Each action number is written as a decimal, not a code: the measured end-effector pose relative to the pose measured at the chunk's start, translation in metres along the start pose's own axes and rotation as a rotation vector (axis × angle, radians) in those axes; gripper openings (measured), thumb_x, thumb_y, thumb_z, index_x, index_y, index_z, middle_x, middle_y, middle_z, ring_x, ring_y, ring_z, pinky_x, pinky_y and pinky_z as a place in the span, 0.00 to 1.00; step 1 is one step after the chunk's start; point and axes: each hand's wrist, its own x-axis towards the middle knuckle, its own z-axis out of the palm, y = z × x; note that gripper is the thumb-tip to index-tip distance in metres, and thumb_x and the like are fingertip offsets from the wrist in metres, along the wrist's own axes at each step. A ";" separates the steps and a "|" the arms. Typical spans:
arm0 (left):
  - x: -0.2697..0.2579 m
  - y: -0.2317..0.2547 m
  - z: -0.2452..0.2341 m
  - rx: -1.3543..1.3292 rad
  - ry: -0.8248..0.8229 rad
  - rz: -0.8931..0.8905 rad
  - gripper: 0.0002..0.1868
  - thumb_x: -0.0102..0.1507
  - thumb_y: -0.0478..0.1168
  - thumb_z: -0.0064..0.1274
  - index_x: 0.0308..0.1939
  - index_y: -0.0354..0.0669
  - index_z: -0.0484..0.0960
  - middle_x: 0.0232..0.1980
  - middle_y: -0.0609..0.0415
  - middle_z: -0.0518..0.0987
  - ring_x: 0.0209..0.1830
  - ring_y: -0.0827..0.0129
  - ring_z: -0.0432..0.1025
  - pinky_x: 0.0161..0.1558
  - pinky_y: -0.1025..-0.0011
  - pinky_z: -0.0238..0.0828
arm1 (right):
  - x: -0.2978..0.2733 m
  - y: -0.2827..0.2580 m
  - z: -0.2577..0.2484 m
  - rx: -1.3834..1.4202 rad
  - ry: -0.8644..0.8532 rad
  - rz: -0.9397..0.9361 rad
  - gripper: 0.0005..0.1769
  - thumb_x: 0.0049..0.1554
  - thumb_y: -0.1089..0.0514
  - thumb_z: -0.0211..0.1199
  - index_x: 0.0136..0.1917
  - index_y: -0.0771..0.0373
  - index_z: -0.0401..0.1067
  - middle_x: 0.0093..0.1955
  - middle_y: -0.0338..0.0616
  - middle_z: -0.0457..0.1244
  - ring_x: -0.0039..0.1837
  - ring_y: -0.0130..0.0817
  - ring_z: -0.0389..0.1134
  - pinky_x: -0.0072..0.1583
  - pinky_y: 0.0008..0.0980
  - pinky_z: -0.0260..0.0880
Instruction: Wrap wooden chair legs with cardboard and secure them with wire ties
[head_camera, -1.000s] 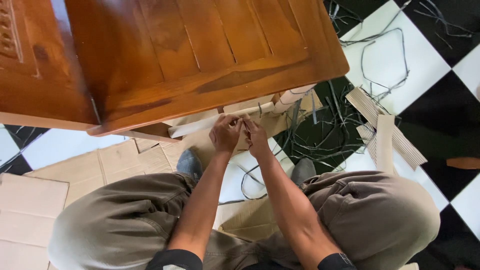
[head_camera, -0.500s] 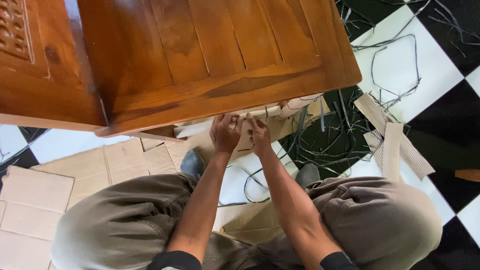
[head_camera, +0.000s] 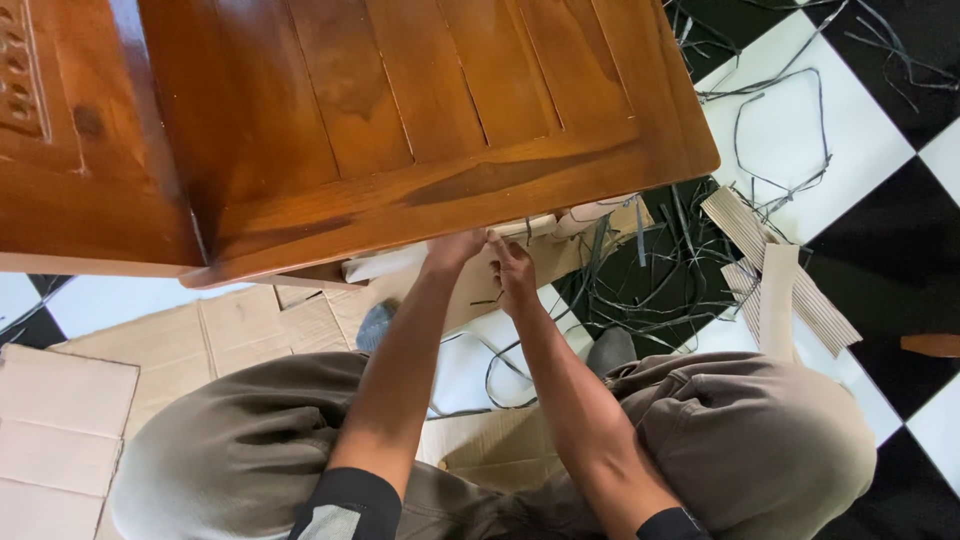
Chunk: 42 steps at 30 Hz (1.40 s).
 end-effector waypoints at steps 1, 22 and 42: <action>0.001 0.002 -0.001 -0.005 -0.003 -0.001 0.06 0.63 0.38 0.56 0.32 0.42 0.80 0.27 0.44 0.80 0.30 0.38 0.77 0.32 0.45 0.73 | -0.004 -0.002 0.001 0.000 0.002 0.001 0.27 0.54 0.34 0.75 0.36 0.52 0.64 0.30 0.33 0.54 0.33 0.23 0.58 0.35 0.24 0.51; -0.010 -0.080 -0.081 -0.108 -0.040 0.001 0.05 0.61 0.38 0.59 0.33 0.41 0.81 0.28 0.43 0.81 0.29 0.39 0.77 0.32 0.47 0.73 | 0.012 0.012 -0.003 0.056 -0.056 -0.003 0.25 0.57 0.38 0.72 0.40 0.53 0.61 0.33 0.30 0.52 0.33 0.21 0.58 0.32 0.22 0.49; -0.030 -0.094 -0.109 -0.199 -0.066 -0.011 0.06 0.60 0.39 0.62 0.34 0.40 0.83 0.28 0.42 0.81 0.29 0.40 0.78 0.32 0.48 0.73 | 0.005 0.007 -0.002 0.031 -0.071 0.004 0.25 0.57 0.37 0.72 0.43 0.51 0.60 0.36 0.30 0.53 0.35 0.21 0.59 0.34 0.19 0.48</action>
